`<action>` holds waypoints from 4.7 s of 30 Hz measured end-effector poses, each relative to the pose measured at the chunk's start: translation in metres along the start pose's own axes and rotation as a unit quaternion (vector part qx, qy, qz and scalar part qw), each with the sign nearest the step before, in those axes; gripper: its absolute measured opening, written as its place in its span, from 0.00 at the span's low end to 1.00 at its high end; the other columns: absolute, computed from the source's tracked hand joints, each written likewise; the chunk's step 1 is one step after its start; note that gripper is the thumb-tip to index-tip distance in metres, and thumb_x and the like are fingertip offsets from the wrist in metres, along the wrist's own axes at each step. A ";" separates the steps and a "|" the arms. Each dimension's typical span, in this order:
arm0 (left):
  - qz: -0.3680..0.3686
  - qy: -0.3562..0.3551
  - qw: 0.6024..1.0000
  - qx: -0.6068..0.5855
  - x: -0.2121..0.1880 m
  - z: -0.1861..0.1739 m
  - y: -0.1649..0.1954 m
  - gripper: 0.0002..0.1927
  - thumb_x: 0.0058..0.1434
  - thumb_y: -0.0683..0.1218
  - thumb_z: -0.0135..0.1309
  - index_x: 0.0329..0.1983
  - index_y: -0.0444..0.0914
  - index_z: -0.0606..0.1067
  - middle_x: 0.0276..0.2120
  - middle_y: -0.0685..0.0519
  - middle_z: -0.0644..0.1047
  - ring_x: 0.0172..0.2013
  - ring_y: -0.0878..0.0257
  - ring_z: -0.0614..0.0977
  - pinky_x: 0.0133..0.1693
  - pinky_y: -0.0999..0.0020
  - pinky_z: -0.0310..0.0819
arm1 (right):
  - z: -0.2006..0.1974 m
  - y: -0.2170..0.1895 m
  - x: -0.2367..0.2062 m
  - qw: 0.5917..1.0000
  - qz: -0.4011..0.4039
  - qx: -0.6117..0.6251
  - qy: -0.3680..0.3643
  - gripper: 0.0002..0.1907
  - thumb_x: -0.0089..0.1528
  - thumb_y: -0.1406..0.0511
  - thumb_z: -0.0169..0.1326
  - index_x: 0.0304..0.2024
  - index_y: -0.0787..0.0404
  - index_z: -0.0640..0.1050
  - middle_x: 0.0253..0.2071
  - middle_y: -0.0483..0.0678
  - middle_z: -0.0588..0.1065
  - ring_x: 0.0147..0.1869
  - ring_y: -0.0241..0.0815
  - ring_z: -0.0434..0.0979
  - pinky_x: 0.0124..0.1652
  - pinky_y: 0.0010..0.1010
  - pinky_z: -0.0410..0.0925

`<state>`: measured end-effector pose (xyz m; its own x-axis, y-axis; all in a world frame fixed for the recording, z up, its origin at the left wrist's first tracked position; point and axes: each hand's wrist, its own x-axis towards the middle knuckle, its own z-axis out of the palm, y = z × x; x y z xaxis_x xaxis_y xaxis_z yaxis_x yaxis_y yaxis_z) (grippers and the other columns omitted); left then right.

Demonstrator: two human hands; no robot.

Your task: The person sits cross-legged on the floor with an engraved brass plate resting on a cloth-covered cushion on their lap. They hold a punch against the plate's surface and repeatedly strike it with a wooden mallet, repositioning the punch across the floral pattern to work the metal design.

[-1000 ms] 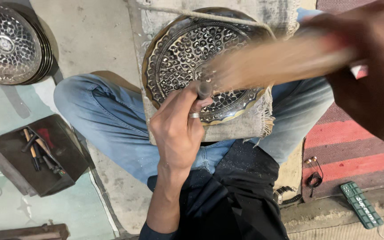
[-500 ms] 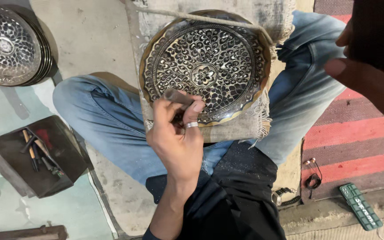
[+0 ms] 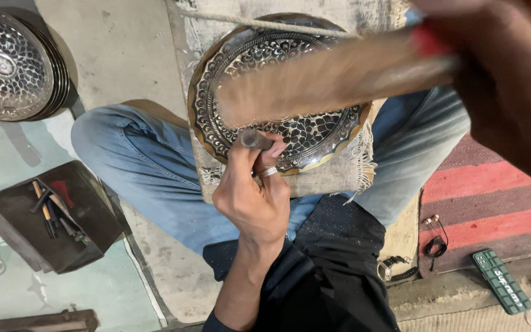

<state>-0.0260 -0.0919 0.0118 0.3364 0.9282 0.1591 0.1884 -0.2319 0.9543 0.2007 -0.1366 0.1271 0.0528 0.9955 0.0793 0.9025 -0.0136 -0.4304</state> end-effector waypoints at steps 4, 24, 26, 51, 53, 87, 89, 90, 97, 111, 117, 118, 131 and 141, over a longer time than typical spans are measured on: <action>0.019 -0.001 0.999 0.026 0.000 -0.001 0.000 0.16 0.62 0.28 0.48 0.54 0.27 0.72 0.40 0.45 0.82 0.41 0.59 0.87 0.41 0.72 0.84 | -0.002 -0.003 0.001 0.997 -0.021 -0.079 -0.015 0.22 0.65 0.79 0.59 0.60 0.67 0.72 0.48 0.57 0.75 0.51 0.52 0.79 0.48 0.39 0.72; 0.024 -0.012 0.998 0.057 0.001 -0.004 0.002 0.10 0.65 0.31 0.51 0.48 0.30 0.74 0.37 0.47 0.82 0.36 0.59 0.85 0.38 0.68 0.78 | -0.018 -0.017 0.011 0.963 -0.112 -0.235 -0.067 0.25 0.56 0.75 0.63 0.57 0.67 0.78 0.44 0.54 0.78 0.48 0.50 0.80 0.47 0.40 0.71; 0.023 -0.009 1.000 0.002 0.001 -0.004 0.002 0.16 0.63 0.31 0.47 0.54 0.27 0.72 0.39 0.47 0.81 0.40 0.58 0.85 0.40 0.69 0.81 | -0.018 -0.017 0.009 0.960 -0.109 -0.247 -0.070 0.24 0.57 0.73 0.64 0.57 0.66 0.78 0.44 0.53 0.78 0.48 0.49 0.80 0.47 0.39 0.71; 0.019 -0.029 0.998 0.047 0.000 -0.008 0.001 0.13 0.61 0.31 0.50 0.49 0.30 0.74 0.39 0.46 0.82 0.40 0.56 0.87 0.43 0.66 0.82 | -0.012 -0.020 0.007 0.954 -0.128 -0.269 -0.041 0.23 0.54 0.76 0.66 0.52 0.65 0.79 0.38 0.50 0.77 0.38 0.48 0.76 0.39 0.38 0.69; 0.022 -0.035 0.998 0.051 0.001 -0.008 0.000 0.11 0.62 0.31 0.52 0.48 0.31 0.74 0.38 0.46 0.82 0.38 0.56 0.86 0.40 0.68 0.81 | -0.010 -0.022 0.008 0.958 -0.095 -0.267 -0.042 0.22 0.56 0.76 0.65 0.53 0.66 0.79 0.41 0.50 0.77 0.42 0.47 0.77 0.42 0.36 0.70; -0.078 -0.050 0.990 -0.110 0.014 -0.014 0.007 0.13 0.67 0.35 0.58 0.52 0.30 0.72 0.40 0.51 0.84 0.41 0.65 0.86 0.43 0.75 0.81 | -0.015 0.017 -0.040 0.970 0.229 0.082 -0.011 0.31 0.57 0.72 0.61 0.62 0.70 0.69 0.48 0.57 0.77 0.52 0.47 0.80 0.49 0.37 0.73; 0.000 -0.108 0.989 -0.100 0.032 -0.023 0.008 0.12 0.69 0.36 0.58 0.54 0.32 0.73 0.42 0.51 0.84 0.43 0.65 0.86 0.47 0.74 0.81 | -0.011 0.027 -0.061 0.971 0.237 0.038 -0.017 0.28 0.58 0.73 0.63 0.59 0.69 0.70 0.51 0.60 0.77 0.56 0.52 0.79 0.51 0.39 0.73; 0.024 -0.169 0.980 -0.098 0.043 -0.027 0.008 0.12 0.69 0.36 0.59 0.54 0.33 0.73 0.42 0.51 0.84 0.43 0.64 0.87 0.46 0.73 0.82 | -0.007 0.032 -0.073 0.977 0.212 -0.011 -0.013 0.25 0.59 0.74 0.63 0.57 0.69 0.71 0.54 0.64 0.76 0.60 0.57 0.77 0.54 0.42 0.72; 0.184 -0.545 0.809 -0.126 0.107 -0.005 -0.021 0.24 0.54 0.28 0.50 0.54 0.35 0.77 0.46 0.47 0.83 0.40 0.59 0.89 0.34 0.70 0.85 | 0.107 0.045 -0.172 0.842 0.255 0.328 0.343 0.20 0.76 0.71 0.56 0.67 0.66 0.64 0.48 0.49 0.73 0.46 0.38 0.73 0.47 0.25 0.68; 0.267 -0.543 0.795 -0.045 0.111 0.002 -0.029 0.25 0.54 0.25 0.51 0.54 0.34 0.78 0.38 0.44 0.84 0.36 0.58 0.89 0.26 0.68 0.80 | 0.147 0.023 -0.182 0.876 0.401 0.131 0.234 0.21 0.64 0.66 0.65 0.56 0.67 0.73 0.47 0.52 0.77 0.48 0.38 0.78 0.45 0.26 0.71; 0.284 -0.530 0.797 -0.049 0.112 0.002 -0.028 0.23 0.55 0.25 0.51 0.53 0.32 0.78 0.35 0.43 0.84 0.37 0.57 0.89 0.29 0.66 0.81 | 0.118 0.012 -0.150 0.923 0.276 -0.021 0.267 0.21 0.67 0.73 0.66 0.58 0.66 0.71 0.49 0.55 0.76 0.52 0.41 0.77 0.53 0.31 0.70; 0.287 -0.528 0.798 -0.051 0.112 0.002 -0.028 0.23 0.55 0.25 0.51 0.53 0.33 0.78 0.36 0.43 0.84 0.37 0.57 0.89 0.29 0.67 0.81 | 0.116 0.010 -0.146 0.930 0.240 -0.062 0.270 0.20 0.67 0.74 0.66 0.57 0.67 0.71 0.50 0.56 0.76 0.53 0.42 0.77 0.53 0.32 0.70; 0.281 -0.528 0.801 -0.032 0.109 0.005 -0.028 0.27 0.51 0.24 0.49 0.53 0.34 0.78 0.33 0.47 0.84 0.31 0.59 0.87 0.26 0.65 0.79 | 0.115 -0.008 -0.124 0.916 0.309 -0.120 0.225 0.26 0.56 0.79 0.63 0.56 0.62 0.75 0.41 0.48 0.75 0.45 0.40 0.76 0.44 0.32 0.68; 0.295 -0.485 0.823 0.006 0.100 -0.001 -0.026 0.21 0.56 0.30 0.56 0.53 0.36 0.78 0.29 0.48 0.82 0.29 0.56 0.85 0.29 0.61 0.80 | 0.129 0.014 -0.151 0.906 0.297 0.018 0.300 0.20 0.66 0.76 0.67 0.56 0.68 0.72 0.47 0.49 0.73 0.51 0.40 0.74 0.53 0.30 0.68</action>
<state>0.0020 0.0072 0.0028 0.9501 -0.0151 0.3116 -0.2647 -0.5673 0.7798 0.1505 -0.2753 -0.0067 0.7572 0.5831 0.2943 0.6251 -0.5162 -0.5855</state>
